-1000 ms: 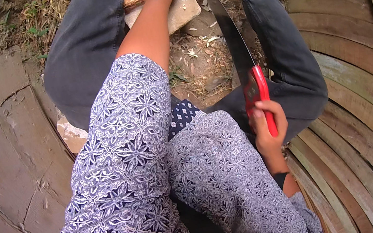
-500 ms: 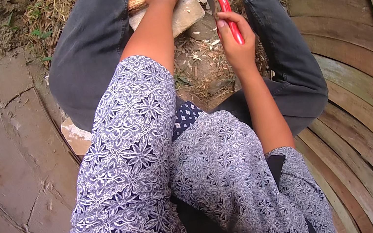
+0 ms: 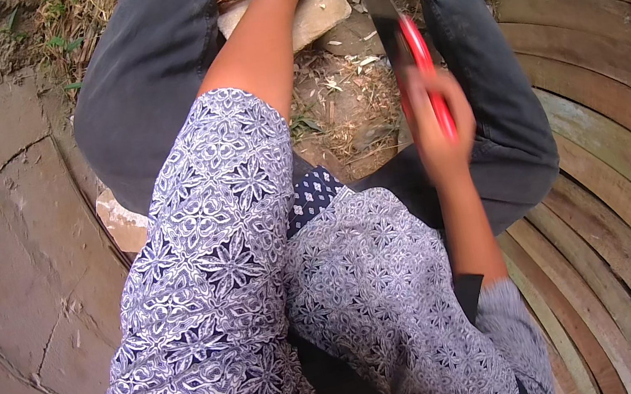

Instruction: The person sits on the ground and uses a red-handled knife to split a small piece of wood placed on a stone. They repeatedly strike the wood with the knife, then inspect the split pieces and continue splitting them into smaller sections.

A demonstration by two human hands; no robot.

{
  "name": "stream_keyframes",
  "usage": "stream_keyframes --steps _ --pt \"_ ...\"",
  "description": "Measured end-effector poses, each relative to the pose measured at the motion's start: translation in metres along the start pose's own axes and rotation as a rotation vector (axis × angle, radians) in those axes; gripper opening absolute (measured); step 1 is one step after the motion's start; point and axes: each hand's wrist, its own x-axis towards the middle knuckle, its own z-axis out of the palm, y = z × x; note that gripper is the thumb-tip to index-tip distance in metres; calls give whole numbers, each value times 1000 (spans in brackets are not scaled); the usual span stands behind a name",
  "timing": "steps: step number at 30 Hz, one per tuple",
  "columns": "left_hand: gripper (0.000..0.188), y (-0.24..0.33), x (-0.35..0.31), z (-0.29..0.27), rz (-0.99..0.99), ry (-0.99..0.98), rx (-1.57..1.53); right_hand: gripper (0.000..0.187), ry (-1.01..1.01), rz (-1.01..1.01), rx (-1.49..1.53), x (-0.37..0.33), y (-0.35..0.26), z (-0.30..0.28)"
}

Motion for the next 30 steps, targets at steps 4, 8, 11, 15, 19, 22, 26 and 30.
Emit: stream_keyframes --steps 4,8,11,15,19,22,26,30 --pt "34 10 15 -4 -49 -141 45 12 54 -45 138 75 28 41" --pt "34 0 20 -8 -135 -67 27 11 59 15 112 39 40 32" --pt "34 2 28 -11 -224 -5 12 11 110 -29 71 -18 42 19" --pt "31 3 19 0 -65 94 -4 11 96 275 203 -58 -4 -17" --pt "31 15 8 -9 -80 -43 16 13 152 227 244 -64 -24 -45" --pt "29 2 4 -9 -24 -24 10 18 150 155 334 -67 -34 -73" --pt "53 -2 5 -13 77 -227 39 22 220 -97 366 -71 -64 -112" --pt "47 -1 -20 -29 286 -168 178 25 213 -268 451 -76 -85 -159"
